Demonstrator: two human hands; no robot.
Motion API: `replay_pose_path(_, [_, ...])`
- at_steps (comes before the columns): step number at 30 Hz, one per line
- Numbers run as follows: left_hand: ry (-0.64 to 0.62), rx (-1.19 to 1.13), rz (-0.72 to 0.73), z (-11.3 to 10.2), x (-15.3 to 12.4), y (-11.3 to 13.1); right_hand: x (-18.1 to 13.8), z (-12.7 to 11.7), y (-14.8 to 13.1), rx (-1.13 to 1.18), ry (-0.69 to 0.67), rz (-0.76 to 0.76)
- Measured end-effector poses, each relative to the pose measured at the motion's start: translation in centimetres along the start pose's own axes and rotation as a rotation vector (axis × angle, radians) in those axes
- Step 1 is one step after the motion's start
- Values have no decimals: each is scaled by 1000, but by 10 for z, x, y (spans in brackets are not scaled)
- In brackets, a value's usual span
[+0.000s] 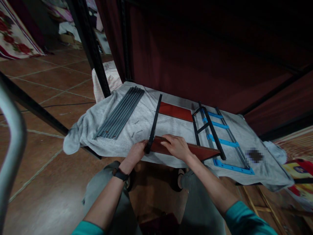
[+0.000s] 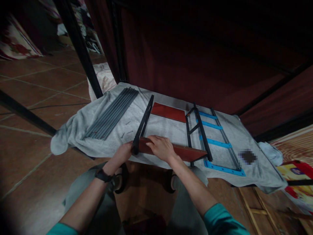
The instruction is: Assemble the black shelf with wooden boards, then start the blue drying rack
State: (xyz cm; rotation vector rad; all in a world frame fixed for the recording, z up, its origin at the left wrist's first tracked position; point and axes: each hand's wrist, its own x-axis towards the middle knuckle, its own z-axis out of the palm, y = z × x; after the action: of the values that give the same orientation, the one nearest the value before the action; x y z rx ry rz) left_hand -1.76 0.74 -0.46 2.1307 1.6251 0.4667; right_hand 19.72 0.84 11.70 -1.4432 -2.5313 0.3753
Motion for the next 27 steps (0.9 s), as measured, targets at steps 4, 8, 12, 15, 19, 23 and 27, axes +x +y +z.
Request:
replay_pose_path(4, [-27, 6, 4, -1, 0, -1, -1, -1, 0, 16, 8, -5])
replay_pose_path(8, [-23, 23, -7, 1, 1, -1, -1, -2, 0, 21, 15, 2])
replay_pose_path(12, [20, -70, 8, 6, 5, -4, -1, -2, 1, 11, 22, 4])
replay_pose_path(15, [0, -144, 48, 8, 8, -10, -1, -1, 1, 10, 19, 1])
replay_pose_path(19, [-14, -168, 65, 7, 8, -14, -1, 0, 2, 15, 23, -13])
replay_pose_path(23, [22, -173, 56, 10, 8, -12, -1, 0, 2, 14, 22, -7])
replay_pose_path(27, [51, -224, 66, 12, 9, -11, 0, -1, 2, 16, 20, -5])
